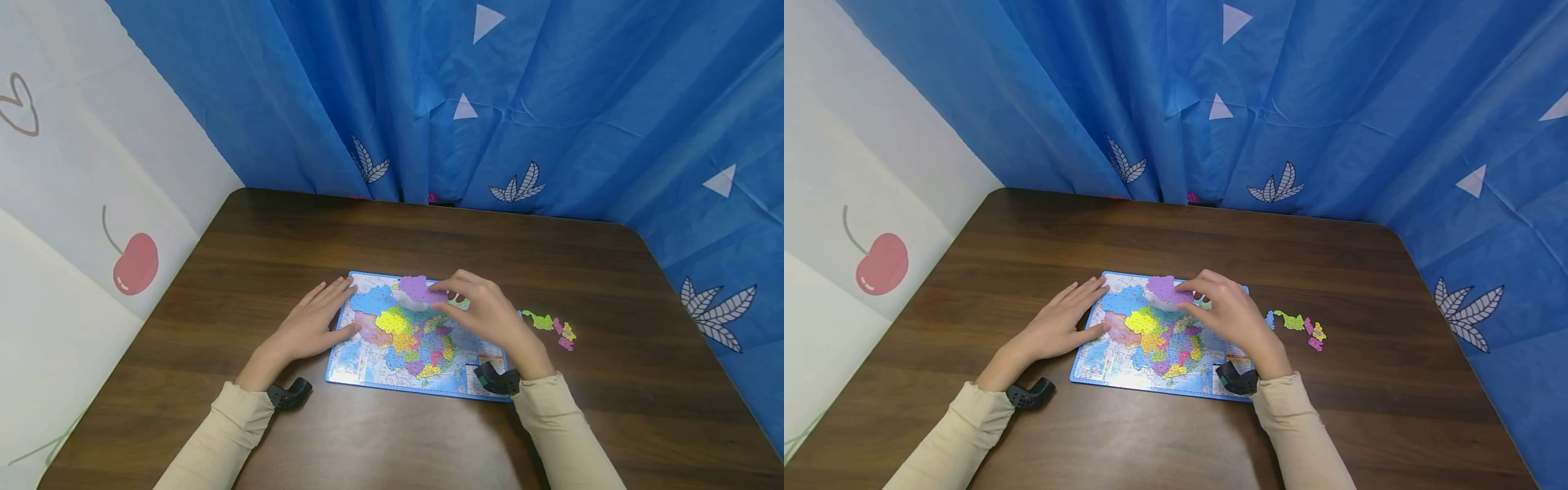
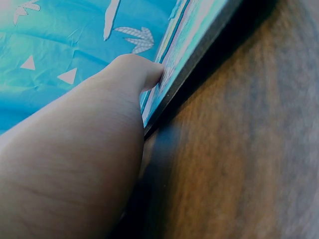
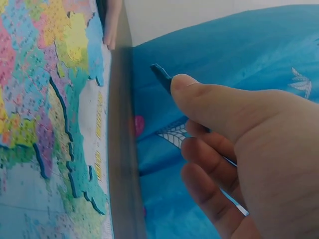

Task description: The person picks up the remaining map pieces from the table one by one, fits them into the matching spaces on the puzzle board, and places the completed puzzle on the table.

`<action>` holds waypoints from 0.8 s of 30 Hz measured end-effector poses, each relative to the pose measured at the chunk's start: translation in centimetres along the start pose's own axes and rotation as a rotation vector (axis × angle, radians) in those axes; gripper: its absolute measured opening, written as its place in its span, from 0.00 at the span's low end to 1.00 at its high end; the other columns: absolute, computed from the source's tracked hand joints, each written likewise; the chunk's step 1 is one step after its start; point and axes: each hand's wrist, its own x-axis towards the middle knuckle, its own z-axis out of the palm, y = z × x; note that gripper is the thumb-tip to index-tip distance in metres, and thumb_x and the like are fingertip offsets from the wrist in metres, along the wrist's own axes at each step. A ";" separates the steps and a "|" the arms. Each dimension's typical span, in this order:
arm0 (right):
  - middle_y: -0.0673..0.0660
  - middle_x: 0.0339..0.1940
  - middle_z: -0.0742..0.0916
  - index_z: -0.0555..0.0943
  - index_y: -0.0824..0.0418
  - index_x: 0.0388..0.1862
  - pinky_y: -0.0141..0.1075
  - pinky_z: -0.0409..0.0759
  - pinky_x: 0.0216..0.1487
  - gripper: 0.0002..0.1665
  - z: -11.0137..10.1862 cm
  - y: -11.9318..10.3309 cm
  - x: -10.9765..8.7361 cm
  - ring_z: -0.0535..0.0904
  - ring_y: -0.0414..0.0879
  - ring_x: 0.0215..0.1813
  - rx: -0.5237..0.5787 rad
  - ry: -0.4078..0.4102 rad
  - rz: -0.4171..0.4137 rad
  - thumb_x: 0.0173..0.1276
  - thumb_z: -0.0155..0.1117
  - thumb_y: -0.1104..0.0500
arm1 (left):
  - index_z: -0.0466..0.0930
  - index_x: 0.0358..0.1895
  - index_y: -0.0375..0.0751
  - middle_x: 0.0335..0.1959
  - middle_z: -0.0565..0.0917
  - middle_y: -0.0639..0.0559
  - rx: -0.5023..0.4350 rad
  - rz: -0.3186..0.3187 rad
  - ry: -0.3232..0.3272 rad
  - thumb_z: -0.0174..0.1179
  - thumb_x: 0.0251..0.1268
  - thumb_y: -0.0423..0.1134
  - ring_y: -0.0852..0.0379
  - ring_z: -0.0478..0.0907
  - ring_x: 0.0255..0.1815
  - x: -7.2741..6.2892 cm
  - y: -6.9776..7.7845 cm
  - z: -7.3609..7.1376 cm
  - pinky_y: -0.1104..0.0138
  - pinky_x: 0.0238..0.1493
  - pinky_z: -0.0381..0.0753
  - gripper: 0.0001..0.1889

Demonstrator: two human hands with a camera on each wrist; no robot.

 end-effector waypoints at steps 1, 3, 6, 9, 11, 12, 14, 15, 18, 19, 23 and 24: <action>0.44 0.39 0.86 0.90 0.52 0.53 0.33 0.85 0.41 0.20 0.1 0.0 0.0 0.82 0.41 0.43 0.001 0.001 -0.007 0.60 0.81 0.58 | 0.60 0.81 0.45 0.84 0.55 0.49 -0.001 0.000 0.000 0.55 0.71 0.65 0.49 0.48 0.86 0.0 0.0 0.0 0.50 0.85 0.44 0.43; 0.45 0.39 0.85 0.89 0.52 0.53 0.33 0.85 0.40 0.21 0.3 -0.1 0.0 0.81 0.41 0.42 0.004 0.002 -0.017 0.60 0.81 0.59 | 0.60 0.81 0.45 0.85 0.55 0.50 -0.002 -0.001 -0.002 0.55 0.71 0.65 0.50 0.47 0.86 0.0 0.0 0.0 0.50 0.85 0.44 0.43; 0.45 0.39 0.85 0.89 0.52 0.54 0.33 0.84 0.39 0.21 0.6 -0.2 0.0 0.80 0.41 0.42 0.011 -0.005 -0.028 0.61 0.80 0.59 | 0.59 0.82 0.45 0.85 0.55 0.50 -0.005 -0.001 -0.003 0.54 0.71 0.66 0.50 0.47 0.86 0.0 0.0 0.0 0.50 0.85 0.43 0.43; 0.46 0.39 0.85 0.89 0.51 0.55 0.36 0.85 0.39 0.21 1.0 -0.3 0.0 0.79 0.41 0.41 0.020 -0.020 -0.025 0.62 0.80 0.58 | 0.59 0.82 0.45 0.85 0.55 0.50 -0.002 0.002 -0.002 0.54 0.71 0.66 0.50 0.47 0.86 0.0 0.0 0.0 0.50 0.85 0.44 0.43; 0.46 0.40 0.85 0.89 0.51 0.56 0.38 0.86 0.39 0.21 1.2 -0.4 0.1 0.79 0.41 0.42 0.026 -0.030 -0.024 0.63 0.79 0.57 | 0.59 0.82 0.45 0.85 0.55 0.50 0.001 0.004 -0.001 0.54 0.72 0.66 0.50 0.47 0.86 0.0 -0.1 0.0 0.50 0.85 0.44 0.43; 0.46 0.40 0.85 0.89 0.51 0.56 0.38 0.86 0.39 0.21 1.4 -0.5 0.1 0.79 0.41 0.42 0.027 -0.034 -0.025 0.63 0.79 0.57 | 0.59 0.82 0.45 0.85 0.55 0.50 0.002 0.005 0.000 0.54 0.72 0.66 0.50 0.47 0.86 0.0 -0.1 0.0 0.50 0.85 0.44 0.43; 0.45 0.40 0.85 0.89 0.51 0.56 0.36 0.85 0.38 0.20 1.6 -0.5 0.1 0.79 0.41 0.41 0.027 -0.041 -0.031 0.64 0.78 0.56 | 0.59 0.82 0.45 0.85 0.55 0.50 -0.001 0.006 0.003 0.54 0.72 0.66 0.49 0.47 0.86 0.0 -0.1 0.0 0.50 0.85 0.44 0.43; 0.45 0.40 0.85 0.89 0.51 0.56 0.35 0.85 0.38 0.20 1.7 -0.6 0.1 0.79 0.40 0.41 0.025 -0.042 -0.035 0.64 0.78 0.55 | 0.59 0.82 0.44 0.85 0.55 0.49 -0.003 0.008 0.005 0.54 0.72 0.65 0.49 0.48 0.86 0.0 0.0 -0.1 0.50 0.85 0.44 0.43; 0.45 0.40 0.85 0.89 0.51 0.55 0.31 0.83 0.36 0.20 2.1 -0.8 0.2 0.78 0.40 0.40 0.023 -0.046 -0.051 0.63 0.79 0.55 | 0.60 0.81 0.44 0.85 0.55 0.49 -0.007 0.012 0.009 0.54 0.72 0.65 0.49 0.48 0.86 0.0 0.0 -0.1 0.50 0.85 0.44 0.43; 0.45 0.40 0.86 0.89 0.51 0.55 0.30 0.83 0.36 0.20 2.2 -0.9 0.2 0.78 0.39 0.40 0.023 -0.047 -0.055 0.63 0.79 0.55 | 0.60 0.81 0.44 0.85 0.55 0.49 -0.008 0.013 0.011 0.54 0.72 0.65 0.49 0.48 0.86 0.0 0.0 -0.1 0.50 0.85 0.44 0.43; 0.45 0.41 0.86 0.89 0.51 0.54 0.30 0.82 0.37 0.20 2.7 -1.1 0.3 0.78 0.39 0.39 0.015 -0.054 -0.075 0.63 0.79 0.54 | 0.60 0.81 0.44 0.84 0.56 0.49 -0.007 0.013 0.010 0.54 0.72 0.65 0.50 0.48 0.86 -0.1 0.0 -0.1 0.50 0.85 0.44 0.43; 0.45 0.42 0.86 0.89 0.51 0.54 0.30 0.82 0.37 0.20 2.8 -1.1 0.2 0.78 0.39 0.39 0.012 -0.056 -0.078 0.63 0.79 0.54 | 0.60 0.81 0.44 0.85 0.56 0.50 -0.008 0.012 0.009 0.54 0.72 0.65 0.50 0.48 0.86 -0.1 0.0 -0.1 0.51 0.85 0.44 0.43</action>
